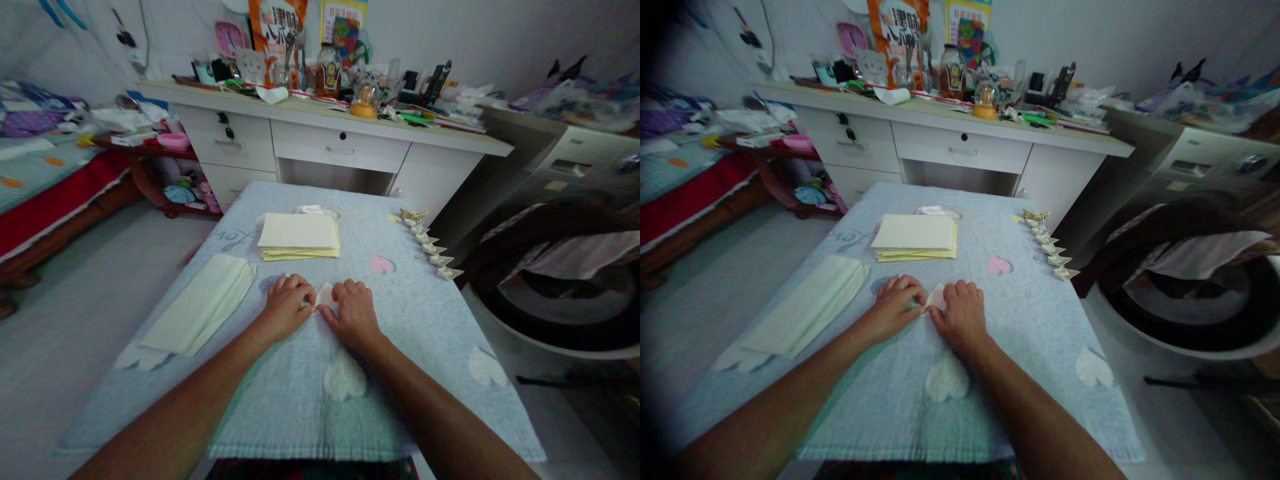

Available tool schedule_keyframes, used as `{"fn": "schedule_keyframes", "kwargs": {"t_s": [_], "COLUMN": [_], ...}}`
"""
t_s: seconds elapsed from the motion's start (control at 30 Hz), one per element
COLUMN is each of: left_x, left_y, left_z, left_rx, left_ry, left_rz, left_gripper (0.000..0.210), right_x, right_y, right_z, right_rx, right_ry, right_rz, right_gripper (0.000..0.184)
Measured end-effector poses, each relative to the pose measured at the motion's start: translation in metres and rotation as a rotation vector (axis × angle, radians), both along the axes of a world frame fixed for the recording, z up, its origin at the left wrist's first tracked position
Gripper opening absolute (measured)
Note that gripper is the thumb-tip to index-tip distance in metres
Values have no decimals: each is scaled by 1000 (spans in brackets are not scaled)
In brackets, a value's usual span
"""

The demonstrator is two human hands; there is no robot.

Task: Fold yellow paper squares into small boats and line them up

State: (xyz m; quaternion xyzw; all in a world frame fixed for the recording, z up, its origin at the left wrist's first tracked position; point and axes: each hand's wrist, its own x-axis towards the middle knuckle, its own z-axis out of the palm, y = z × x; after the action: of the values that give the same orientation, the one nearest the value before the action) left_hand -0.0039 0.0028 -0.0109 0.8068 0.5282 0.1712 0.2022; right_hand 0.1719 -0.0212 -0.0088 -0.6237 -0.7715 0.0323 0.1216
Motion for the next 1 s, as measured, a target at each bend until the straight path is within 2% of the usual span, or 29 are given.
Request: {"fn": "schedule_keyframes", "kwargs": {"t_s": [0.2, 0.5, 0.7, 0.8, 1.0], "left_x": [-12, -16, -17, -17, -20], "left_y": [3, 6, 6, 6, 7], "left_z": [-1, 6, 7, 9, 10], "left_rx": [-56, -123, -129, -134, -154], "left_ry": [-1, 15, 11, 3, -8], "left_rz": [-35, -86, -95, -98, -130], "left_gripper": [11, 18, 18, 19, 20], "right_x": [-4, 1, 27, 46, 74], "right_y": [-1, 0, 7, 11, 17], "right_z": [-1, 2, -1, -2, 2], "right_rx": [22, -30, -78, -115, -170], "right_ry": [-19, 25, 28, -8, -43], "right_rz": [-33, -64, -137, -190, -260], "right_gripper": [47, 38, 51, 63, 68]}}
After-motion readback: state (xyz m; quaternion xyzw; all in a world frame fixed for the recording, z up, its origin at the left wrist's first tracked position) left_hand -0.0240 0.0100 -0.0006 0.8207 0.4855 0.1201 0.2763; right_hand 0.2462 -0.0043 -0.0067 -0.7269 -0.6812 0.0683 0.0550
